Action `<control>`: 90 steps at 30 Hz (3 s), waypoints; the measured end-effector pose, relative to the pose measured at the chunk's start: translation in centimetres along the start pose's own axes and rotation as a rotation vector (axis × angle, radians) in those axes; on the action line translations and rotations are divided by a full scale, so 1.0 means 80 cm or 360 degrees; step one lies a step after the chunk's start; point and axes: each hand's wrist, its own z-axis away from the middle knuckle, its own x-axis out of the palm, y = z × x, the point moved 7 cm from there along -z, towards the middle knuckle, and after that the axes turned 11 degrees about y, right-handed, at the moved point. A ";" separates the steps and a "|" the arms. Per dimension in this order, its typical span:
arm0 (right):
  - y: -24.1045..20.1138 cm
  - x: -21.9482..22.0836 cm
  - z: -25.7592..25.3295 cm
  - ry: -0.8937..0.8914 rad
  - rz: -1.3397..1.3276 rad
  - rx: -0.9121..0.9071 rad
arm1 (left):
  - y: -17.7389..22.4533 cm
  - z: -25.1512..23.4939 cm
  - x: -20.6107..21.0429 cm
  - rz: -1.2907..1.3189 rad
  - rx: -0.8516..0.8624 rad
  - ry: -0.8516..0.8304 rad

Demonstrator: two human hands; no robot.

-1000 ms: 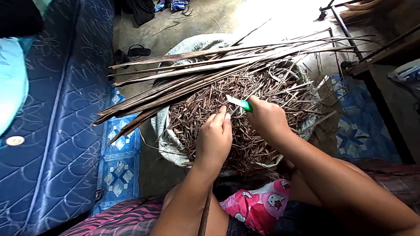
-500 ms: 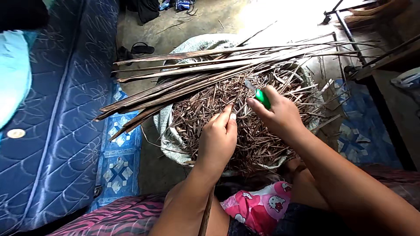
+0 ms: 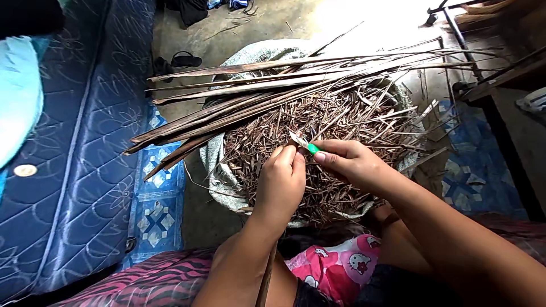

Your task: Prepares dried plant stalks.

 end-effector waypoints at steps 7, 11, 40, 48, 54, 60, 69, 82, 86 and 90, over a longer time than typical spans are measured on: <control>0.009 0.000 -0.005 0.0194 0.0206 -0.0008 | -0.007 -0.004 0.006 -0.0096 0.0063 -0.0003; 0.009 -0.001 -0.004 0.0253 0.0362 -0.0043 | -0.010 -0.004 0.006 -0.0055 -0.0009 -0.0048; 0.000 -0.024 -0.018 0.0344 0.0476 -0.0516 | -0.017 -0.003 0.010 0.0572 -0.0395 -0.0210; -0.008 -0.061 -0.023 0.0501 0.0127 -0.0626 | -0.018 -0.003 0.012 0.0796 -0.0500 -0.0299; 0.013 -0.065 -0.039 0.0525 0.0103 -0.0530 | -0.015 -0.001 0.009 0.0922 -0.0587 -0.0330; -0.009 -0.041 -0.020 0.0257 -0.0048 -0.0731 | -0.015 0.001 0.012 0.1058 -0.0652 -0.0397; -0.014 -0.068 -0.018 0.0666 0.0031 -0.0577 | -0.010 0.007 0.020 0.0981 -0.0762 -0.0635; 0.000 0.005 0.011 0.0432 0.0648 -0.0236 | -0.012 0.001 0.002 -0.0125 -0.0080 -0.0002; -0.007 -0.033 0.000 0.0698 0.0645 -0.0265 | -0.009 -0.001 -0.006 -0.0069 -0.0084 -0.0039; -0.009 0.010 0.015 0.0325 0.0325 -0.0322 | -0.007 0.002 -0.005 -0.0055 -0.0092 -0.0011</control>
